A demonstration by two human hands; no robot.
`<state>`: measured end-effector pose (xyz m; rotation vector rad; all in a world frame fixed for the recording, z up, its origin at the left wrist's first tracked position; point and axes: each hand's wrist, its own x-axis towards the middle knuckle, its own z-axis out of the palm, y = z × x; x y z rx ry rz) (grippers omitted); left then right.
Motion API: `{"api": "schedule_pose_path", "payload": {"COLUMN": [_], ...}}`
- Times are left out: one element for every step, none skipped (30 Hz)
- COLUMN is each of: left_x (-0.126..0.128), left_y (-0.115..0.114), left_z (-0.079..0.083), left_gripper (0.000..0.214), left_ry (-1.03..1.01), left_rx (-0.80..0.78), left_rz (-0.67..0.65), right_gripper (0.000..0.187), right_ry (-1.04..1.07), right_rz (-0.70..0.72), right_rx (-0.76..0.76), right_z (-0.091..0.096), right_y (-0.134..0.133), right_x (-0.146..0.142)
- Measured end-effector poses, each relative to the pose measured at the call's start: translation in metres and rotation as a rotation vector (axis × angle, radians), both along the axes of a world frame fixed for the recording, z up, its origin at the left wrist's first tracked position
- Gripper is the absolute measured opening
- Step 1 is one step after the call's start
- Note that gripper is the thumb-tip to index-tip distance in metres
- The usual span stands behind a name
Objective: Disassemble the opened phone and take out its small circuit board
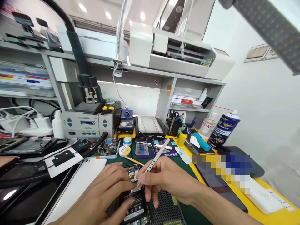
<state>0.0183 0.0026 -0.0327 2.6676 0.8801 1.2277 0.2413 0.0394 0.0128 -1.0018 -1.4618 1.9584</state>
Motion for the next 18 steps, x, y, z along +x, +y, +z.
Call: {"api": "schedule_pose_path", "payload": {"left_x": [-0.002,-0.003,-0.005,-0.006,-0.006,-0.007,-0.007,-0.007,-0.007,-0.007,-0.007,-0.007,-0.007,-0.008,-0.008,-0.008,-0.009,-0.009], "left_y": [0.001,0.001,0.002,0.003,0.004,0.005,0.006,0.007,0.007,0.007,0.006,0.006,0.006,0.006,0.006,0.007,0.008,0.009], "left_z": [0.000,0.001,0.001,0.002,0.003,0.003,0.004,0.004,0.004,0.004,0.004,0.003,0.003,0.002,0.001,0.001,0.000,-0.001], "left_gripper": [0.015,0.016,0.016,0.015,0.014,0.013,0.012,0.010,0.010,0.009,0.009,0.009,0.010,0.009,0.009,0.008,0.007,0.007], "left_ry": [-0.010,-0.021,-0.030,-0.037,-0.038,-0.038,-0.037,-0.037,-0.035,-0.035,-0.035,-0.031,-0.029,-0.026,-0.019,-0.016,-0.010,-0.008], "left_rx": [-0.003,0.001,0.011,0.028,0.045,0.065,0.080,0.090,0.093,0.097,0.099,0.099,0.103,0.110,0.112,0.115,0.116,0.119], "left_rz": [0.000,0.000,0.000,0.001,0.001,-0.001,0.000,0.002,0.006,0.010,0.014,0.018,0.024,0.031,0.039,0.051,0.063,0.072], "right_gripper": [0.031,0.031,0.030,0.030,0.029,0.028,0.028,0.027,0.027,0.027,0.027,0.028,0.028,0.029,0.029,0.030,0.030,0.030], "right_ry": [-0.004,-0.006,-0.006,-0.005,-0.002,0.001,0.006,0.012,0.017,0.021,0.025,0.028,0.032,0.034,0.037,0.041,0.044,0.048], "right_rz": [0.011,0.019,0.027,0.032,0.036,0.036,0.033,0.029,0.025,0.019,0.015,0.011,0.006,0.000,-0.011,-0.025,-0.040,-0.056], "right_rx": [0.009,0.018,0.027,0.034,0.039,0.042,0.043,0.045,0.046,0.046,0.044,0.040,0.036,0.031,0.026,0.022,0.018,0.014], "right_z": [0.002,0.004,0.004,0.004,0.003,0.002,0.000,-0.002,-0.003,-0.005,-0.006,-0.007,-0.008,-0.009,-0.009,-0.009,-0.009,-0.009], "right_y": [0.002,0.004,0.006,0.008,0.010,0.011,0.012,0.013,0.013,0.013,0.013,0.013,0.013,0.012,0.012,0.012,0.011,0.011], "right_x": [-0.002,-0.004,-0.006,-0.008,-0.009,-0.011,-0.012,-0.013,-0.014,-0.014,-0.015,-0.015,-0.015,-0.016,-0.015,-0.015,-0.015,-0.015]}}
